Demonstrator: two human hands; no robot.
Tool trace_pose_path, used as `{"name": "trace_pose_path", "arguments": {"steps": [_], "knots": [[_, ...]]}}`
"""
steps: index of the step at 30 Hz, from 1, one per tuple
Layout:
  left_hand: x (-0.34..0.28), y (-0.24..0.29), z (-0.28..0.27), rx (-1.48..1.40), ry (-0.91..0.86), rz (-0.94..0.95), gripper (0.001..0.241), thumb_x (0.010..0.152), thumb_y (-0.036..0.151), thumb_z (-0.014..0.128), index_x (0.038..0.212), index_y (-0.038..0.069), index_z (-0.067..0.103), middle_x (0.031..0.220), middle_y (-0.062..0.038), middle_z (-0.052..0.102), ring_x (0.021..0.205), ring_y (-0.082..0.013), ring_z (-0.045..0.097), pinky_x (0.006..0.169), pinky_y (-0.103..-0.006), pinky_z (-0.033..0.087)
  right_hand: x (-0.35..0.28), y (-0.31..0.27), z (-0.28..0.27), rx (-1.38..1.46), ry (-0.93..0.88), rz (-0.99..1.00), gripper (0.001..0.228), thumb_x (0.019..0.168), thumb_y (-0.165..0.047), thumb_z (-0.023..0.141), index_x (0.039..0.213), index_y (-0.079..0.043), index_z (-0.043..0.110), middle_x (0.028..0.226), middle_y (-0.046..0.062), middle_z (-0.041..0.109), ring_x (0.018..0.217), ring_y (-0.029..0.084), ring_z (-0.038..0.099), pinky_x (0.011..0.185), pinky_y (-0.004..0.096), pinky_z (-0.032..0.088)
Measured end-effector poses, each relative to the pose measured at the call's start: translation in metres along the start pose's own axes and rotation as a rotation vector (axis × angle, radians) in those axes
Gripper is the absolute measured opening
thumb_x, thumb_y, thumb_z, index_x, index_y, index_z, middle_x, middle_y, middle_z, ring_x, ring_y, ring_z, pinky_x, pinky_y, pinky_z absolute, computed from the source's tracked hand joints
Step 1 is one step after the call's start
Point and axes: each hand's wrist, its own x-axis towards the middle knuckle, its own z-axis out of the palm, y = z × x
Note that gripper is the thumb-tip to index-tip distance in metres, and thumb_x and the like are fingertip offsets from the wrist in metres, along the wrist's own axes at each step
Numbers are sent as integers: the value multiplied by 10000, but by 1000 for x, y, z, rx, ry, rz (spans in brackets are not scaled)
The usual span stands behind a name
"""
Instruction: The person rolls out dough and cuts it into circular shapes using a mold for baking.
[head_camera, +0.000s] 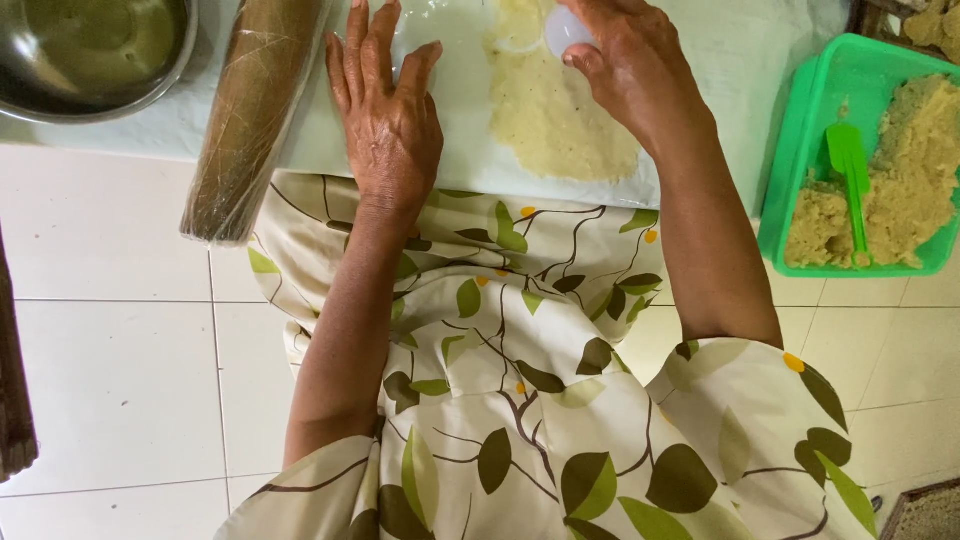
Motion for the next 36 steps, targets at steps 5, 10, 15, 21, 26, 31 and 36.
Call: {"name": "trace_pose_path", "arguments": {"steps": [5, 10, 15, 21, 26, 31, 36], "knots": [[-1, 0, 4, 1, 9, 7, 369, 985, -80, 612, 1274, 131, 701, 1610, -107, 400, 1586, -339, 245, 1337, -617, 180, 1, 8, -1, 13, -85, 48, 497, 1000, -104, 788, 1452, -98, 581, 1269, 160, 698, 1120, 414, 663, 926, 517, 517], [-1, 0, 3, 8, 26, -1, 388, 963, -94, 605, 1272, 120, 704, 1607, -109, 400, 1578, -337, 268, 1338, -614, 189, -14, -4, -11, 106, -20, -13, 512, 1037, -75, 780, 1495, -75, 551, 1371, 177, 660, 1210, 404, 653, 984, 480, 535], [-1, 0, 4, 12, 23, 13, 400, 956, -98, 602, 1289, 99, 704, 1590, -136, 416, 1546, -361, 303, 1321, -618, 203, -28, -30, -11, 87, 4, -42, 520, 1037, -58, 784, 1505, -97, 561, 1497, 184, 594, 1306, 391, 630, 1077, 450, 535], [0, -2, 5, -4, 47, 24, 370, 966, -67, 629, 1294, 88, 704, 1554, -161, 441, 1521, -376, 331, 1304, -622, 218, -19, -50, 3, 107, -78, -5, 537, 1019, -62, 758, 1514, -134, 563, 1571, 172, 512, 1362, 376, 590, 1116, 434, 523], [0, -2, 6, 1, 37, 23, 400, 942, -58, 638, 1308, 88, 702, 1542, -165, 447, 1515, -381, 335, 1298, -621, 223, -13, -52, 9, 82, -93, 13, 543, 1022, -90, 751, 1524, -147, 551, 1572, 168, 502, 1309, 361, 626, 1075, 422, 541], [-1, -2, 4, -12, 42, 22, 378, 964, -52, 633, 1306, 93, 703, 1547, -160, 445, 1524, -382, 327, 1307, -617, 215, -12, -54, 11, 84, -120, 39, 528, 1024, -104, 750, 1512, -150, 553, 1574, 172, 501, 1255, 350, 659, 1042, 423, 553], [-3, -2, 4, -25, 46, 23, 364, 970, -36, 635, 1300, 100, 704, 1546, -158, 442, 1525, -386, 309, 1305, -618, 204, -14, -52, 21, 18, -77, 2, 547, 1015, -115, 776, 1514, -134, 556, 1560, 185, 514, 1270, 366, 654, 1041, 421, 557]]}}
